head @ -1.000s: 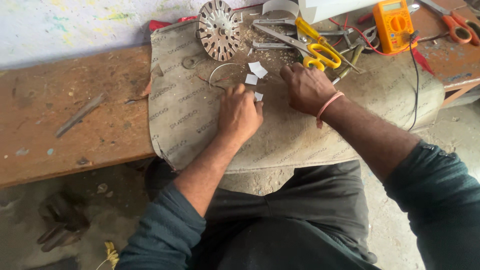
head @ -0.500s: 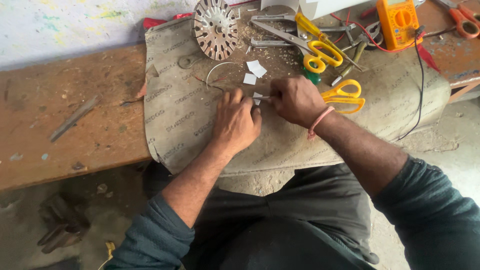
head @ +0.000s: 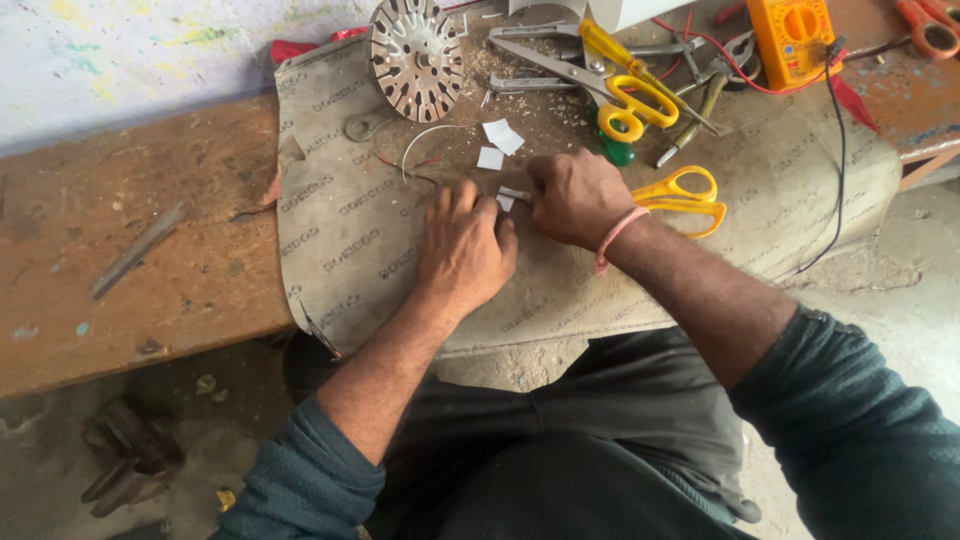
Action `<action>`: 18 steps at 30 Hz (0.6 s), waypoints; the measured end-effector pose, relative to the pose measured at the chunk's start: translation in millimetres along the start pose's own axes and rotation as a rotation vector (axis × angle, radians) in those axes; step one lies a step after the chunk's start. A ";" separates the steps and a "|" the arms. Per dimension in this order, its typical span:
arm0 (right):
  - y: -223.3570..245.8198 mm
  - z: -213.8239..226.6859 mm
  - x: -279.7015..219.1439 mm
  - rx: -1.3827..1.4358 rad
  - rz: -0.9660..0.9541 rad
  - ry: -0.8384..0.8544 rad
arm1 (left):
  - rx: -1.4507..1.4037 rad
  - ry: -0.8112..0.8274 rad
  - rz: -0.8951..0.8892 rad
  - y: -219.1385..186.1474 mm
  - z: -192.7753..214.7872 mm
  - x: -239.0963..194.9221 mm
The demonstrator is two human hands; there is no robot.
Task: The person prepares a fan stator for rewinding by hand and using scissors. The person cuts small pieces of insulating paper and inserts them into the slots of the stator core.
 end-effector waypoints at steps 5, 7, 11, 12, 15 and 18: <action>-6.4 -4.7 2.1 -0.014 -0.076 0.014 | -0.019 0.095 0.072 3.0 -3.6 0.3; -9.4 -6.4 4.2 -0.008 -0.065 0.012 | -0.023 0.080 0.074 4.3 -1.5 2.5; -15.9 17.2 0.6 0.194 0.048 -0.186 | -0.078 0.022 0.158 11.9 -1.6 12.7; -14.6 23.9 -2.5 0.348 0.082 -0.247 | -0.078 0.021 0.163 12.2 -3.4 15.4; 1.3 26.9 -13.4 0.233 0.233 -0.309 | -0.083 0.033 0.332 20.5 -9.5 19.5; 11.9 23.7 -21.0 0.171 0.286 -0.339 | -0.011 -0.030 0.269 19.1 -9.7 20.0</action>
Point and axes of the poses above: each hand's wrist, its own x-axis towards the middle knuckle, its own z-axis out of the back of the hand, y = z × x, the point moved 7 cm from there along x, towards the middle knuckle, and after that the axes turned 11 degrees about -y, right-handed, at the moved point
